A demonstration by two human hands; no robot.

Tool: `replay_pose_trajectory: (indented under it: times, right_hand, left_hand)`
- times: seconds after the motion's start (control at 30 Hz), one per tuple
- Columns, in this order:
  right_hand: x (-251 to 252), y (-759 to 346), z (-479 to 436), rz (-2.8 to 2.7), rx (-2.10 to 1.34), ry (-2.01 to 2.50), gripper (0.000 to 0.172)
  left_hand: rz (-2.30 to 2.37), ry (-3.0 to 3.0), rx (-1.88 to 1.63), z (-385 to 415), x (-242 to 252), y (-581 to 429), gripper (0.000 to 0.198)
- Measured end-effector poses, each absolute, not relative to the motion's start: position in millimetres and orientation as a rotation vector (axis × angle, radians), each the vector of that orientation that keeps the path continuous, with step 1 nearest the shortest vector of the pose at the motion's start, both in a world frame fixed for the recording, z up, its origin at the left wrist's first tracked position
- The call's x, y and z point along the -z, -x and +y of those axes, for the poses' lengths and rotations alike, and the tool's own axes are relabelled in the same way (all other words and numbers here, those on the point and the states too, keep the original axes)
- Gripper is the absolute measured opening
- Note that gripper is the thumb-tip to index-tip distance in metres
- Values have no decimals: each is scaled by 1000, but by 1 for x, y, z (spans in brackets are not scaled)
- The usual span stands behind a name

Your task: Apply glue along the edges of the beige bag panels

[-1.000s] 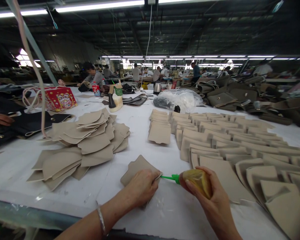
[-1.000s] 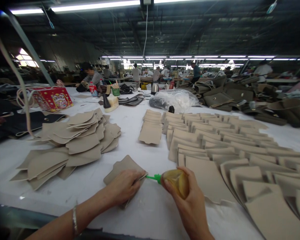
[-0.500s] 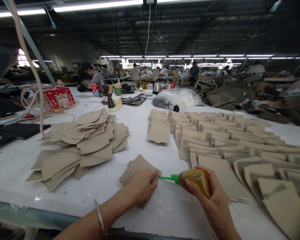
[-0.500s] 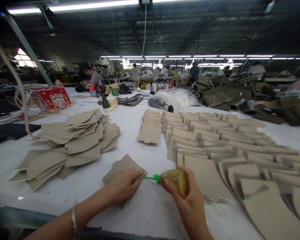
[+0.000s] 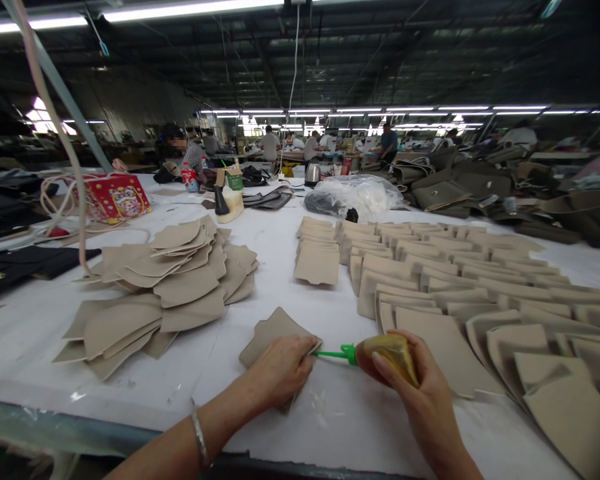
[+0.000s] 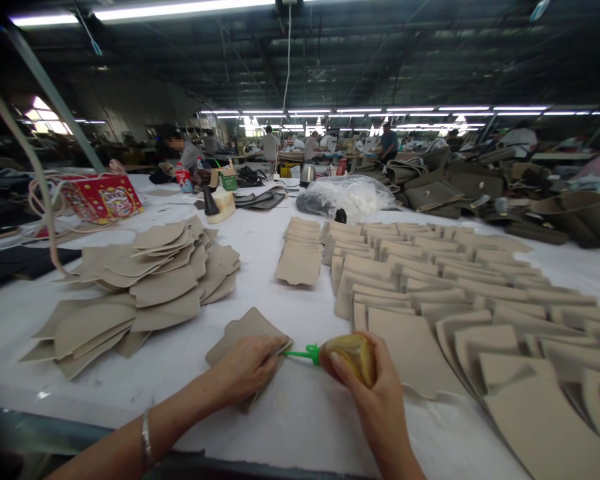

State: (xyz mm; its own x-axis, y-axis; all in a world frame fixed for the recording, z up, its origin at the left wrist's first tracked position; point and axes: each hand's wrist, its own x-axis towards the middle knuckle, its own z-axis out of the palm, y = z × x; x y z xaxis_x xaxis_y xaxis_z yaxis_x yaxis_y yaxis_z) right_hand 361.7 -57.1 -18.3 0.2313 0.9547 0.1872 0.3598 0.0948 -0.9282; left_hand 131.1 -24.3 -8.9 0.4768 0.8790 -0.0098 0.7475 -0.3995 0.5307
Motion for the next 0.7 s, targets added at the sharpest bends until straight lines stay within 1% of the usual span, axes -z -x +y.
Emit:
replay_pose_trajectory:
  times: [0.1,0.27,0.43,0.6,0.7]
  right_hand:
    - [17,-359,-61,-1310,-703,1470,54]
    - [18,-356,-71,-1380,-875,1435,51]
    - [21,-359,-70,-1365,-787,1446,51]
    - [24,-358,-77,-1469,-911,1411,51]
    - [26,-358,-79,-1435,-826,1422,50]
  left_hand:
    - [1336,-2243,-405,-23,11,-129,40]
    - [1319,-2202,-425,-22,12,-126,45]
    - [1325,-2191,-434,-22,12,-125,45]
    - [1329,-2201,-451,-23,13,-126,44]
    - [1323,-2200,-466,-24,12,-126,44]
